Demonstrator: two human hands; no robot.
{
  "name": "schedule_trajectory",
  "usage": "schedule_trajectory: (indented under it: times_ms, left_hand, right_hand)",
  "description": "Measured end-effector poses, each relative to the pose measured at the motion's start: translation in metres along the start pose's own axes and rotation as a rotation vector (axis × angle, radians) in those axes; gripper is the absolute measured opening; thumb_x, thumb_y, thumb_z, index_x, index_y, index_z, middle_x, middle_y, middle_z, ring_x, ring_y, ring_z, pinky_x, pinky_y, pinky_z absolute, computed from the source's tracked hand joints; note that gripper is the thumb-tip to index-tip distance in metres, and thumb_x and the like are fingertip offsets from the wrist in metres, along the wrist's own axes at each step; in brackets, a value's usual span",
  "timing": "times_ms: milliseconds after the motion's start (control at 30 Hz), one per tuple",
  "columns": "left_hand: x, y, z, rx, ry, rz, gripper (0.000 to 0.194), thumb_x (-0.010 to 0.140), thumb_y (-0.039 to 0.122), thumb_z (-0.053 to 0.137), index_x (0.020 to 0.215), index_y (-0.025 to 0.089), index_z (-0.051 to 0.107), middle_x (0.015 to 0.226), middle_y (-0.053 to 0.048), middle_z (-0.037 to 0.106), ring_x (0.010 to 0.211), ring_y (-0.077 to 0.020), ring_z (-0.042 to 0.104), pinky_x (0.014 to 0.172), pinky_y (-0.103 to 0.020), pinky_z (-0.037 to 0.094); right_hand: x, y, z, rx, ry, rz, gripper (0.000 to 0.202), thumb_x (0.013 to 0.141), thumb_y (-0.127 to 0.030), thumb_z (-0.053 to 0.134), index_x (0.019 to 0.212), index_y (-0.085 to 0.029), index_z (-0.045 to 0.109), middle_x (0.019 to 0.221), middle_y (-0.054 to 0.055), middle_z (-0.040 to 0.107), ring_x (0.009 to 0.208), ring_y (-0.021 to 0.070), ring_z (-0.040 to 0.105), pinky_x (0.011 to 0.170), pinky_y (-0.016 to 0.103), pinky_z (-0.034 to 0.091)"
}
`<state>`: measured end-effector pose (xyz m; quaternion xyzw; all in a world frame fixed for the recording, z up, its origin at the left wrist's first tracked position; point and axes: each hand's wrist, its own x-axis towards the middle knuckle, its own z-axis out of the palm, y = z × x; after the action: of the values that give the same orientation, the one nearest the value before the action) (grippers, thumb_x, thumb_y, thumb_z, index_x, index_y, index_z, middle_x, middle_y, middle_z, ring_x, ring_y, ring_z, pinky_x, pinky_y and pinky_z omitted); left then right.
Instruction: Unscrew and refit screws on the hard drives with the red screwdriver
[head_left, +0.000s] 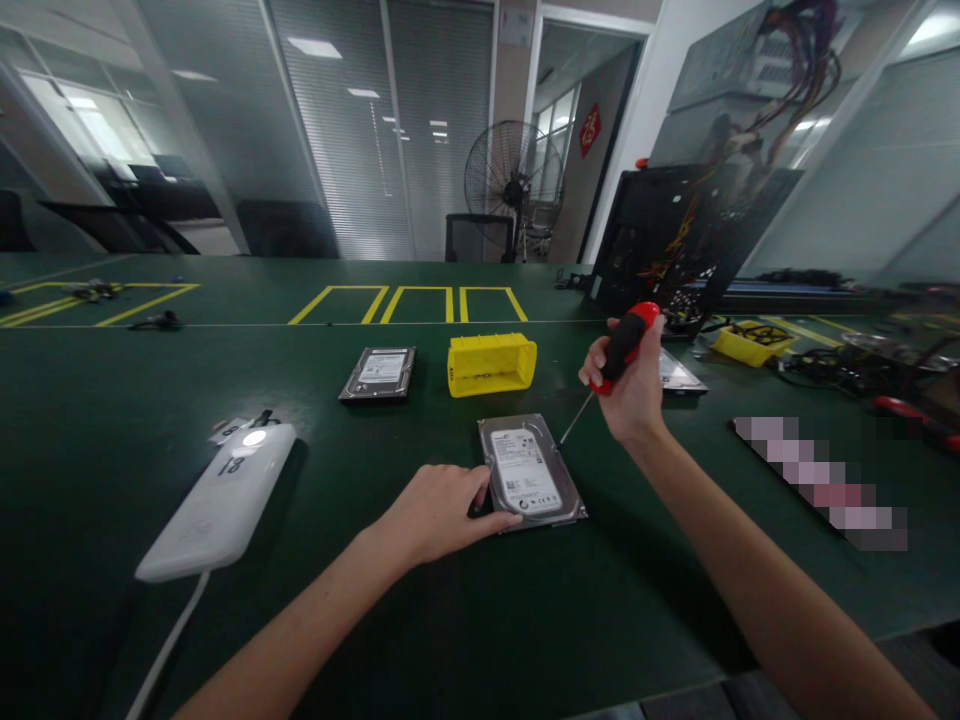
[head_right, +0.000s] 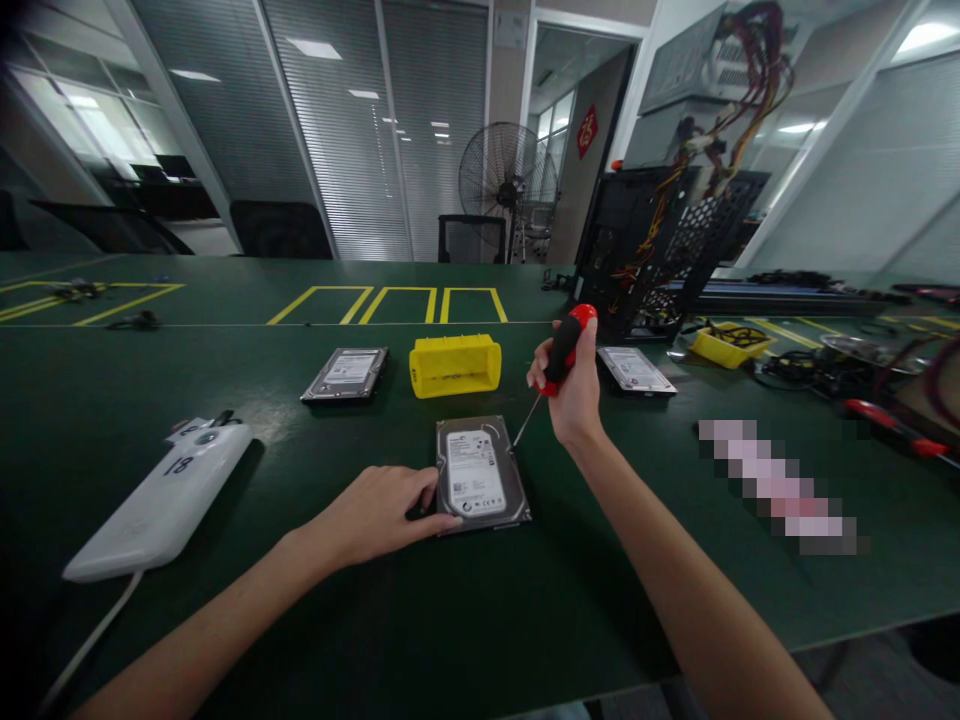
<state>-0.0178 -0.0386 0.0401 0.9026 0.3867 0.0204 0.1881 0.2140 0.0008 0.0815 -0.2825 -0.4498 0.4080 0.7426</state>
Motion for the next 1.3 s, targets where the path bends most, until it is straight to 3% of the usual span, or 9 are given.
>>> schedule_trajectory:
  times_ms: [167,333,533,767,933,1067,1133,1200,1300]
  left_hand:
    - [0.001,0.000,0.000,-0.007,0.008,0.001,0.052,0.081,0.066,0.034,0.083,0.018,0.054,0.079,-0.004,0.061,0.066,-0.0160,0.055,0.056,-0.027,0.035]
    - [0.000,0.000,0.000,0.014,0.010,0.004,0.054,0.081,0.067,0.031,0.084,0.018,0.054,0.081,-0.004,0.061,0.067,-0.0167,0.054,0.056,-0.027,0.036]
    - [0.000,0.001,-0.001,0.018,0.003,0.002,0.053,0.081,0.066,0.032,0.083,0.018,0.054,0.079,-0.005,0.061,0.067,-0.0170,0.055,0.057,-0.028,0.036]
    - [0.000,0.000,0.000,0.001,0.016,0.005,0.051,0.081,0.065,0.034,0.083,0.018,0.055,0.079,-0.004,0.061,0.067,-0.0169,0.055,0.057,-0.028,0.036]
    - [0.000,0.000,0.000,-0.023,0.010,0.003,0.051,0.081,0.065,0.035,0.084,0.018,0.054,0.080,-0.004,0.061,0.067,-0.0164,0.055,0.056,-0.027,0.036]
    - [0.000,0.000,-0.001,-0.029,0.015,0.006,0.051,0.081,0.065,0.035,0.084,0.018,0.055,0.080,-0.004,0.061,0.067,-0.0166,0.055,0.057,-0.027,0.036]
    - [0.000,0.000,-0.001,-0.030,0.015,0.008,0.051,0.081,0.065,0.035,0.083,0.018,0.055,0.080,-0.004,0.061,0.067,-0.0164,0.054,0.057,-0.027,0.036]
    - [0.000,-0.001,0.000,-0.027,0.019,0.010,0.051,0.081,0.065,0.035,0.083,0.018,0.055,0.080,-0.004,0.061,0.066,-0.0163,0.054,0.057,-0.027,0.036]
    - [0.001,-0.002,0.001,-0.008,0.021,0.013,0.052,0.081,0.066,0.034,0.082,0.018,0.054,0.078,-0.004,0.061,0.066,-0.0167,0.054,0.055,-0.027,0.035]
  right_hand:
    - [-0.004,0.001,0.004,-0.030,-0.039,-0.064,0.031,0.078,-0.048,0.058,0.074,-0.021,0.044,0.059,-0.006,0.041,0.042,0.0049,0.037,0.044,0.020,0.035]
    - [-0.009,-0.001,0.009,-0.091,-0.104,-0.003,0.043,0.077,-0.060,0.050,0.094,-0.021,0.055,0.073,-0.001,0.048,0.056,0.0081,0.048,0.049,0.022,0.041]
    - [-0.012,-0.003,0.015,-0.102,-0.167,-0.008,0.046,0.079,-0.065,0.040,0.099,-0.025,0.052,0.063,-0.003,0.042,0.052,0.0097,0.045,0.047,0.023,0.038]
    - [-0.013,0.001,0.012,-0.119,-0.181,-0.084,0.026,0.079,-0.040,0.060,0.081,-0.023,0.040,0.062,-0.005,0.042,0.051,0.0070,0.041,0.049,0.021,0.036]
    - [-0.013,-0.004,0.014,-0.095,-0.141,-0.117,0.024,0.081,-0.039,0.058,0.080,-0.022,0.040,0.062,-0.005,0.042,0.050,0.0064,0.041,0.049,0.020,0.038]
    - [-0.002,-0.010,0.005,-0.077,0.005,-0.134,0.027,0.079,-0.047,0.057,0.086,-0.024,0.045,0.061,-0.006,0.042,0.048,0.0057,0.041,0.045,0.018,0.037]
    - [0.007,-0.009,-0.009,-0.124,0.074,-0.075,0.031,0.078,-0.050,0.057,0.089,-0.023,0.047,0.064,-0.005,0.043,0.047,0.0052,0.041,0.039,0.016,0.033]
    - [0.015,-0.002,-0.027,-0.290,0.093,0.078,0.034,0.077,-0.051,0.058,0.089,-0.020,0.048,0.068,-0.003,0.044,0.048,0.0049,0.042,0.036,0.015,0.032]
    - [0.020,0.016,-0.053,-0.743,-0.035,0.502,0.026,0.082,-0.039,0.053,0.095,-0.016,0.048,0.074,0.000,0.048,0.052,0.0059,0.048,0.040,0.015,0.041]
